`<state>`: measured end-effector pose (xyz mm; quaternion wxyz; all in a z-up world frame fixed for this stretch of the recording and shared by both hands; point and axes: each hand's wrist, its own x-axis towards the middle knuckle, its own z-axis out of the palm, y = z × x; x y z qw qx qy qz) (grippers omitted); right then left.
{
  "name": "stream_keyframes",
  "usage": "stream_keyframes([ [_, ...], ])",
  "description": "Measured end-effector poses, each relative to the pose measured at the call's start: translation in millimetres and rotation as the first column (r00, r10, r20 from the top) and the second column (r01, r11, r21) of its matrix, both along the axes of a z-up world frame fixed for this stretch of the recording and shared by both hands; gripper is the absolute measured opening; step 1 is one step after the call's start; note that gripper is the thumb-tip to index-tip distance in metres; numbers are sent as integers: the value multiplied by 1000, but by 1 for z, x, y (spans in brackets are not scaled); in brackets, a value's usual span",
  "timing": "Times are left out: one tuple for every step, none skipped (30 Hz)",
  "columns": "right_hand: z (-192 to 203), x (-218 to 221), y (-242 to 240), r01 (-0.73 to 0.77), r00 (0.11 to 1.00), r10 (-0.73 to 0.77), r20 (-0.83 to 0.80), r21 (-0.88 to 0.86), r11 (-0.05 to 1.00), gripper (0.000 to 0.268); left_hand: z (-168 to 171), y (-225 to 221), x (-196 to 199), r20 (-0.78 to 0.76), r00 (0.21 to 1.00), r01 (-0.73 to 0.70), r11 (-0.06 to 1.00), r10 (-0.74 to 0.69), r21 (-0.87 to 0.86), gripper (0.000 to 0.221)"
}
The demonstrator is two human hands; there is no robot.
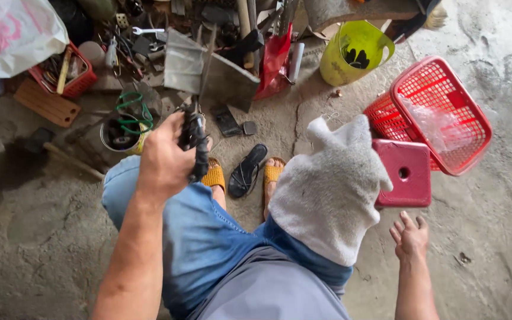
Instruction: Cutting a piece of thick black material using large metal shears for shoe repair
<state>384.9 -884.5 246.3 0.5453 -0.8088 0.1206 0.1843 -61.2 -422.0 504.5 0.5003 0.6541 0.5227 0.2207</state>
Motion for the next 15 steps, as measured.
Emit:
stream_keyframes([
  [17, -5, -1, -66, 997, 65, 38, 43, 997, 79, -4, -3, -1, 40, 999, 24, 999, -26, 47, 40],
  [35, -10, -2, -134, 989, 128, 79, 83, 988, 73, -8, -6, -2, 80, 995, 46, 994, -54, 95, 39],
  [51, -7, 5, -126, 990, 120, 79, 84, 988, 73, -16, -8, -5, 79, 995, 54, 994, -62, 96, 39],
  [68, -3, 12, -151, 962, 110, 249, 149, 977, 55, -23, -10, -7, 215, 970, 90, 990, -112, 108, 41],
  [84, 3, 21, -188, 907, 88, 411, 209, 960, 39, -29, -12, -8, 345, 925, 123, 984, -159, 126, 47],
  [129, -13, 55, -181, 909, 81, 409, 213, 960, 39, -31, -21, -6, 342, 925, 129, 983, -166, 129, 47],
  [175, -35, 87, -232, 876, 71, 477, 289, 929, 32, -32, -30, -5, 474, 862, 146, 984, -178, 105, 47],
  [221, -65, 115, -287, 840, 54, 540, 357, 889, 25, -34, -38, -4, 596, 782, 167, 982, -183, 82, 48],
  [235, -81, 133, -293, 838, 57, 543, 360, 886, 25, -33, -48, -4, 597, 782, 161, 983, -181, 87, 48],
  [248, -98, 152, -471, 744, 171, 645, 325, 820, 22, -33, -58, -5, 645, 742, 187, 980, -185, 66, 48],
  [262, -112, 172, -637, 616, 273, 739, 263, 724, 20, -33, -69, -5, 694, 698, 205, 978, -178, 44, 48],
  [272, -142, 190, -650, 607, 282, 743, 260, 714, 20, -33, -81, -6, 698, 697, 189, 981, -167, 46, 48],
  [283, -171, 211, -807, 493, 483, 723, 174, 564, 27, -33, -92, -6, 704, 699, 185, 983, -124, -11, 45],
  [293, -201, 231, -922, 338, 650, 681, 99, 375, 35, -32, -102, -7, 709, 701, 181, 981, -80, -68, 42],
  [276, -215, 242, -935, 311, 662, 682, 92, 344, 35, -38, -113, -10, 714, 698, 148, 987, -55, -68, 42],
])
